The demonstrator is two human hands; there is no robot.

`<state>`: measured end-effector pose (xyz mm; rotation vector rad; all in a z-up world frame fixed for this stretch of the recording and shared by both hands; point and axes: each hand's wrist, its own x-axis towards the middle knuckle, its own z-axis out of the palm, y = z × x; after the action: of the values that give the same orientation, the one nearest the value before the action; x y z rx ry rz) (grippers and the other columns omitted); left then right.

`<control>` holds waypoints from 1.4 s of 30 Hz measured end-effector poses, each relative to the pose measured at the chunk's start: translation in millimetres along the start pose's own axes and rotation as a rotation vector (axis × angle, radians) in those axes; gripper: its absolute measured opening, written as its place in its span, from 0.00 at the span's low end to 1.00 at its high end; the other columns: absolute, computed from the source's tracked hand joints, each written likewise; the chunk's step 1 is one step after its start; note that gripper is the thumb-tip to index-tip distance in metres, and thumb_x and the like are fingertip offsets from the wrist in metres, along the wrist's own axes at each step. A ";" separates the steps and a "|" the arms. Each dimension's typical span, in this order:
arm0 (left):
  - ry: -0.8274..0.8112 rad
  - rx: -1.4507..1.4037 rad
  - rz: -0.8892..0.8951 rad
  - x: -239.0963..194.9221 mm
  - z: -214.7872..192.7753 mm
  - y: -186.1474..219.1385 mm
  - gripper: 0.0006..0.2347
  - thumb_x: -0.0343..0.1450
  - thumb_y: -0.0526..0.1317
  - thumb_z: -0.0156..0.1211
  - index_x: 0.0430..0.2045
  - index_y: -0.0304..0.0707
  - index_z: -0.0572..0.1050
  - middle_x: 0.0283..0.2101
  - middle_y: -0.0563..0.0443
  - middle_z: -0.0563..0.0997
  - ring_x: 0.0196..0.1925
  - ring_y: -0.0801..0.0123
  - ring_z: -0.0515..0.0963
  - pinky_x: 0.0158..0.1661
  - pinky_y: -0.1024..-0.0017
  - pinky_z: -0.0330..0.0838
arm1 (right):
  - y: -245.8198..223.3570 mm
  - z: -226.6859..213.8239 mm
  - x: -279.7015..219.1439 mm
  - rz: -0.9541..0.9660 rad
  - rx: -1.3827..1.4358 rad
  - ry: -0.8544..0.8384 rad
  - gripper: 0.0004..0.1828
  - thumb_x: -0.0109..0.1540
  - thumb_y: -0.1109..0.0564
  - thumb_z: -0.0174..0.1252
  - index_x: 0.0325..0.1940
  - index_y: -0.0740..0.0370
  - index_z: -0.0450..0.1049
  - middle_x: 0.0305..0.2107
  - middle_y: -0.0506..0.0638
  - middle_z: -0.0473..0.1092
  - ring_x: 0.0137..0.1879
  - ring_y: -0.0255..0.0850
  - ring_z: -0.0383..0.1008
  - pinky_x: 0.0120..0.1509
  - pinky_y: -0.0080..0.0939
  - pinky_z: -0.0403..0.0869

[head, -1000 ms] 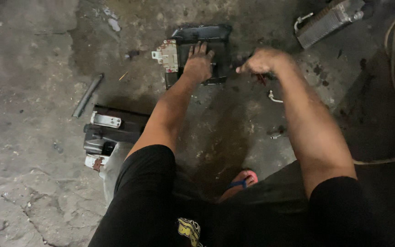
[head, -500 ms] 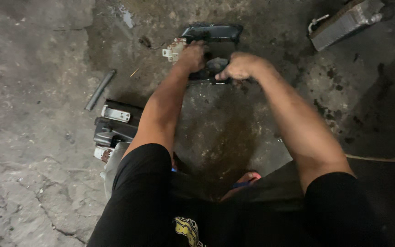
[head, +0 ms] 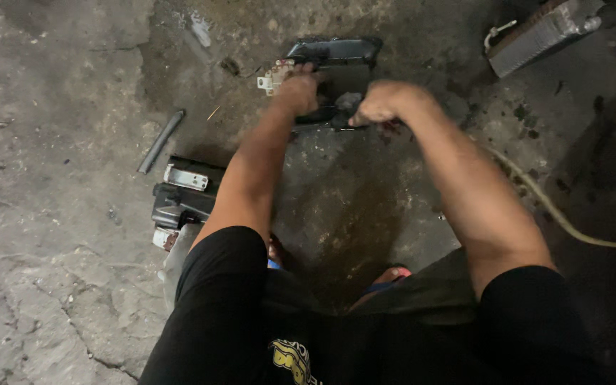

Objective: The person uses a handheld air blower to clean a black plastic automotive part, rotating it to access different sides and crevices. The person then sets the part down and picks up a smaller metal component to blow off debris.

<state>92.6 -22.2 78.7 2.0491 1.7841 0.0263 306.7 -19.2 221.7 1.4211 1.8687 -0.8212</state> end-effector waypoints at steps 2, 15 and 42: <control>0.037 0.020 0.048 -9.0 -2.2 14.2 0.29 0.66 0.47 0.65 0.64 0.45 0.67 0.71 0.38 0.59 0.73 0.48 0.59 0.70 0.54 0.51 | 21.5 5.1 16.2 0.010 0.038 0.030 0.29 0.60 0.34 0.65 0.43 0.64 0.84 0.37 0.60 0.80 0.46 0.52 0.80 0.54 0.54 0.75; 0.053 -0.054 0.039 32.6 24.9 69.0 0.40 0.69 0.63 0.59 0.72 0.42 0.54 0.77 0.36 0.45 0.79 0.46 0.41 0.71 0.40 0.35 | 112.6 -17.1 17.0 0.099 0.427 0.379 0.35 0.57 0.28 0.68 0.28 0.68 0.80 0.24 0.56 0.77 0.31 0.47 0.76 0.42 0.49 0.72; -0.768 -0.273 0.044 65.0 55.9 8.3 0.11 0.68 0.38 0.56 0.31 0.28 0.83 0.37 0.45 0.87 0.37 0.59 0.88 0.42 0.57 0.79 | 83.1 -18.6 29.2 0.073 0.448 0.167 0.28 0.58 0.30 0.65 0.32 0.59 0.79 0.24 0.51 0.77 0.36 0.45 0.79 0.62 0.55 0.69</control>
<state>127.7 22.2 13.7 1.5893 1.1778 -0.4221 379.1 30.3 201.5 1.8675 1.8115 -1.1668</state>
